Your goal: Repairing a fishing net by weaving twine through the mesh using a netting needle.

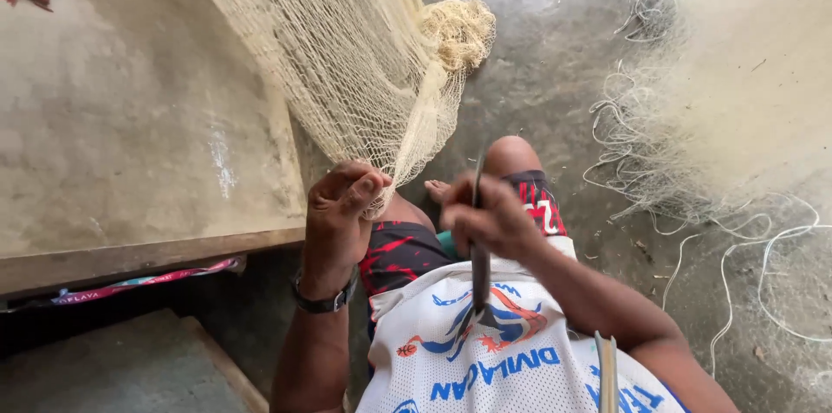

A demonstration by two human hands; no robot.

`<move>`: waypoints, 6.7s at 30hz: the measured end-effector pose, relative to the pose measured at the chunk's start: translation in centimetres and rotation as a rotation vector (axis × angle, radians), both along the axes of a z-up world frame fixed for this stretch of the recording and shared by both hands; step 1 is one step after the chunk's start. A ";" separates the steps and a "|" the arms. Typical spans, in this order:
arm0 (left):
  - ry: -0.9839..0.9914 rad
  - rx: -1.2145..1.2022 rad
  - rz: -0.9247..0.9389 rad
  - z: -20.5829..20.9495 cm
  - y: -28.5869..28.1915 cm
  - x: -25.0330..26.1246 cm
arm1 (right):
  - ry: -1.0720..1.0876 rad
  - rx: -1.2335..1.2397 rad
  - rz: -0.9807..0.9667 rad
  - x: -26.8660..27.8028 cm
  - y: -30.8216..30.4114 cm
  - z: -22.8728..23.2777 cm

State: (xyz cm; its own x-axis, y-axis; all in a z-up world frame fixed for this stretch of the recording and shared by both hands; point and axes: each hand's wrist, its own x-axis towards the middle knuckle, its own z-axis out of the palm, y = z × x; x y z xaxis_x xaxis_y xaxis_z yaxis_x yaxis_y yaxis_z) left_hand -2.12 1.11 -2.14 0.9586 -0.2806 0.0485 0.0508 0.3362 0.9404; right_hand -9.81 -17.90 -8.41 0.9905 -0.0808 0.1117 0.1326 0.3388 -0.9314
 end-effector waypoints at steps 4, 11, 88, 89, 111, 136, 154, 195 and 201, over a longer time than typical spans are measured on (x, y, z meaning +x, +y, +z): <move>-0.014 -0.009 0.120 0.1 -0.8 -1.0 | 0.018 0.097 0.131 -2.3 1.1 -0.3; -0.093 0.020 0.178 0.9 -2.9 -1.7 | -0.300 -0.123 -0.153 2.5 2.3 5.3; -1.414 0.914 -0.137 10.7 -1.5 -0.1 | -0.101 -0.192 0.340 2.4 -1.1 7.7; -1.408 0.915 -0.144 10.8 -1.4 -0.1 | -0.116 -0.163 0.360 2.4 -1.0 7.5; -1.399 0.901 -0.166 11.5 -1.4 -0.3 | -0.255 -0.002 0.335 2.6 -0.1 6.1; -1.328 0.771 -0.145 10.6 0.2 1.3 | -0.167 0.276 -0.023 3.9 -0.7 3.0; -0.519 0.176 -0.176 0.0 -5.1 4.4 | -0.278 0.245 -0.101 3.2 -1.2 2.2; -0.349 0.088 0.500 2.4 6.4 -0.2 | -0.133 0.265 -0.018 10.3 4.6 4.1; -0.351 0.156 0.437 2.8 5.1 0.4 | -0.144 0.209 -0.021 10.4 3.1 4.2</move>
State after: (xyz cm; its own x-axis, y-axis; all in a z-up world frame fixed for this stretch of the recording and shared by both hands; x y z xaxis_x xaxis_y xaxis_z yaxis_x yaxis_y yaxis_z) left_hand -1.74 6.23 0.65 0.9210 0.1078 0.3744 -0.3854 0.1120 0.9159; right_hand 0.59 -14.84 -4.24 0.9634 -0.1369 0.2305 0.2679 0.5176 -0.8126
